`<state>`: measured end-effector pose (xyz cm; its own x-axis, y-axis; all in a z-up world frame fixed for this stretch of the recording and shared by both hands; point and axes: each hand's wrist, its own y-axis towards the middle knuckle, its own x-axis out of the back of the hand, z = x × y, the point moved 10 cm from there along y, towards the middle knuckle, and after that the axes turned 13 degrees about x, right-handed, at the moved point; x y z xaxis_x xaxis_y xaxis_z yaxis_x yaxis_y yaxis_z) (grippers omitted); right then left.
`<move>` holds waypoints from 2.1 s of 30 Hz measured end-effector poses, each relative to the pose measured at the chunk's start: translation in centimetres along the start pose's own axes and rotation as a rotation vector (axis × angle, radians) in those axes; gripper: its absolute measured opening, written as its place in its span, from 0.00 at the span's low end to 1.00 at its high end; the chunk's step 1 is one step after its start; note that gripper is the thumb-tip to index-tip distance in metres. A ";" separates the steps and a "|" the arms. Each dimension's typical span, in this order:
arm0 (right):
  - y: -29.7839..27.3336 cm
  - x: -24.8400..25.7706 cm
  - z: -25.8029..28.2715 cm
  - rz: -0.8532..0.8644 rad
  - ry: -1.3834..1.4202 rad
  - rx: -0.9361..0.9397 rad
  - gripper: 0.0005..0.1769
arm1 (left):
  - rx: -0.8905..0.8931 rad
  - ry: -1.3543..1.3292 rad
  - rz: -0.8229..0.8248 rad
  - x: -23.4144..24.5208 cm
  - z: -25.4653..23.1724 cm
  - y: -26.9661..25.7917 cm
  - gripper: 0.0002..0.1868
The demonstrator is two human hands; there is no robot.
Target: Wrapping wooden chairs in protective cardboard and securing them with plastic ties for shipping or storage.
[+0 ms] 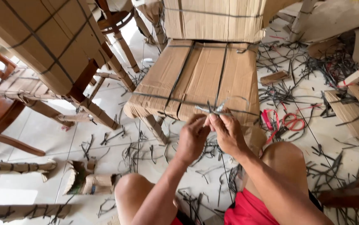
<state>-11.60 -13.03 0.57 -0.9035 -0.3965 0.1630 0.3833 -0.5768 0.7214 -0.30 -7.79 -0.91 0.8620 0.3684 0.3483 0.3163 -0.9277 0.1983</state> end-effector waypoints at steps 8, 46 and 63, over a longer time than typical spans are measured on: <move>0.2 0.6 3.4 -0.288 0.002 -0.036 0.24 | 0.345 -0.303 0.077 -0.4 4.3 2.5 0.20; -2.6 -6.1 -4.2 0.235 -0.025 -0.230 0.38 | 0.529 -0.651 0.387 1.6 8.4 3.9 0.11; -2.2 -5.0 -5.1 0.157 0.045 -0.427 0.30 | 0.040 0.197 0.042 3.0 2.6 3.4 0.18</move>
<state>-6.94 -13.44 -5.30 -0.8227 -0.5277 0.2116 0.5680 -0.7466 0.3463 4.37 -10.00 -1.62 0.7818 0.3308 0.5285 0.3010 -0.9426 0.1446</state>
